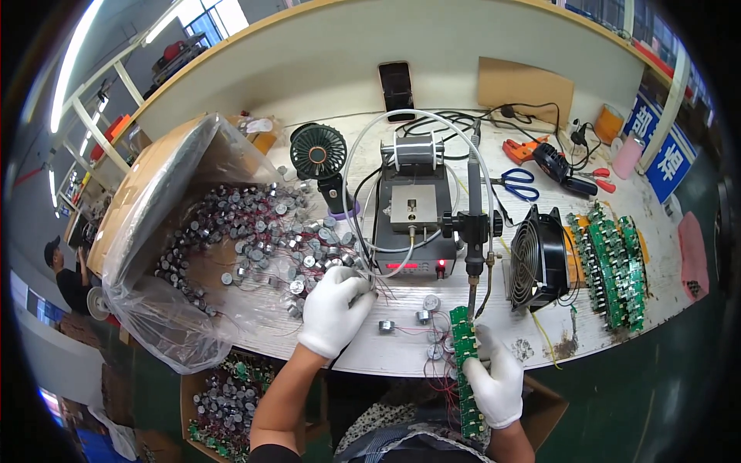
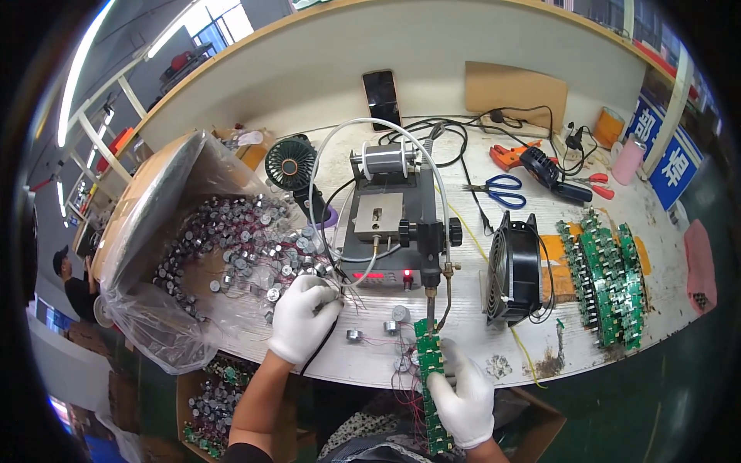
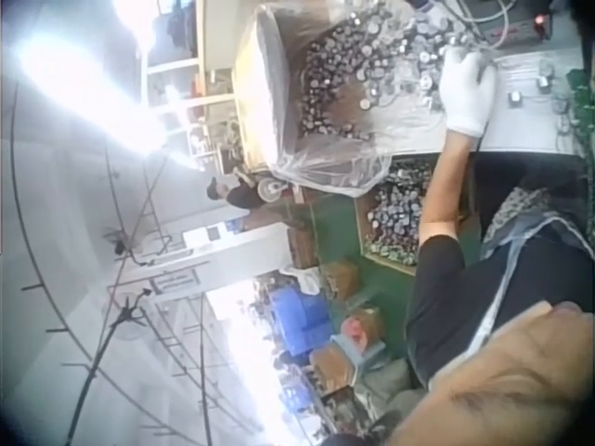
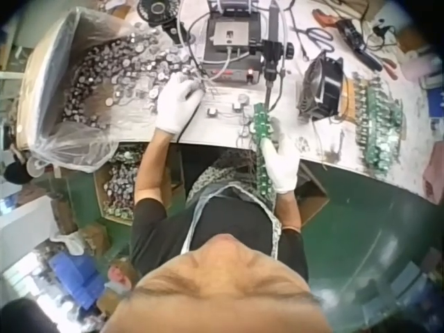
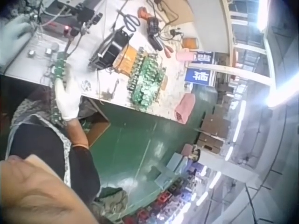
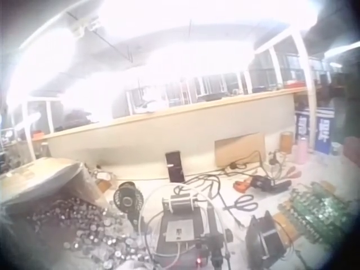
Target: The person assembles electronic components by soldering wires from small circular motor-like parts onto a green printed circuit board (PCB) using a soldering iron.
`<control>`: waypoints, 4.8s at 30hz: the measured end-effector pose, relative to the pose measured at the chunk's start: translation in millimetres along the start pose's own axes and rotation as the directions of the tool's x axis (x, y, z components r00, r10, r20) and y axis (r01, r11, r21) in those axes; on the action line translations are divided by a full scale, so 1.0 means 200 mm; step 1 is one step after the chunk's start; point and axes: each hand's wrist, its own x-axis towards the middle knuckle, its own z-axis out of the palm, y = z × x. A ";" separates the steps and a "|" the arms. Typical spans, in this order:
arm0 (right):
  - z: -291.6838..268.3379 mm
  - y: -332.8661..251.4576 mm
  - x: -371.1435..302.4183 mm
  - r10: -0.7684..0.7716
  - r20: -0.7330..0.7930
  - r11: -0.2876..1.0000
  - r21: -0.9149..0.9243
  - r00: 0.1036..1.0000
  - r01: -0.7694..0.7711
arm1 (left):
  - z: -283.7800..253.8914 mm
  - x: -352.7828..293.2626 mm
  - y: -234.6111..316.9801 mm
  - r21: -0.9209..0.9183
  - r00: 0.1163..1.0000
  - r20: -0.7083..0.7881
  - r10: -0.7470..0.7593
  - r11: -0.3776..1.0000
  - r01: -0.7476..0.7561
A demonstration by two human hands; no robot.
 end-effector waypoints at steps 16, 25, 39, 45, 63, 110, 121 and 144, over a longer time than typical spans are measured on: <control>-0.01 -0.02 -0.08 -0.013 -0.012 0.999 -0.042 1.000 0.013 | -0.12 -0.01 0.15 -0.635 0.878 0.417 -0.235 0.616 0.466; -0.02 -0.01 -0.05 -0.235 -0.037 0.963 -0.143 0.971 0.228 | -0.03 0.02 0.26 -0.244 0.896 0.395 0.203 0.963 -0.111; -0.03 -0.05 -0.04 -0.206 0.000 0.971 -0.120 0.978 0.205 | 0.18 -0.15 0.35 -0.464 0.923 0.369 0.107 0.882 0.083; -0.02 -0.04 -0.03 -0.254 0.010 0.960 -0.121 0.967 0.254 | 0.19 -0.16 0.35 -0.516 0.938 0.335 0.089 0.851 0.104; -0.05 -0.08 -0.04 -0.201 0.068 0.976 -0.071 0.977 0.205 | 0.21 -0.18 0.36 -0.580 0.862 0.491 -0.126 0.691 0.432; -0.08 -0.07 -0.03 -0.195 -0.037 0.980 -0.049 0.980 0.193 | 0.25 -0.04 0.39 -0.614 0.711 0.659 -0.245 0.370 0.697; -0.10 -0.10 -0.03 -0.291 -0.040 0.956 -0.059 0.956 0.288 | 0.22 -0.01 0.44 -0.590 0.692 0.666 -0.277 0.371 0.717; -0.08 -0.05 -0.04 -0.187 -0.048 0.982 -0.013 0.981 0.187 | 0.25 -0.05 0.42 -0.624 0.703 0.652 -0.284 0.327 0.710</control>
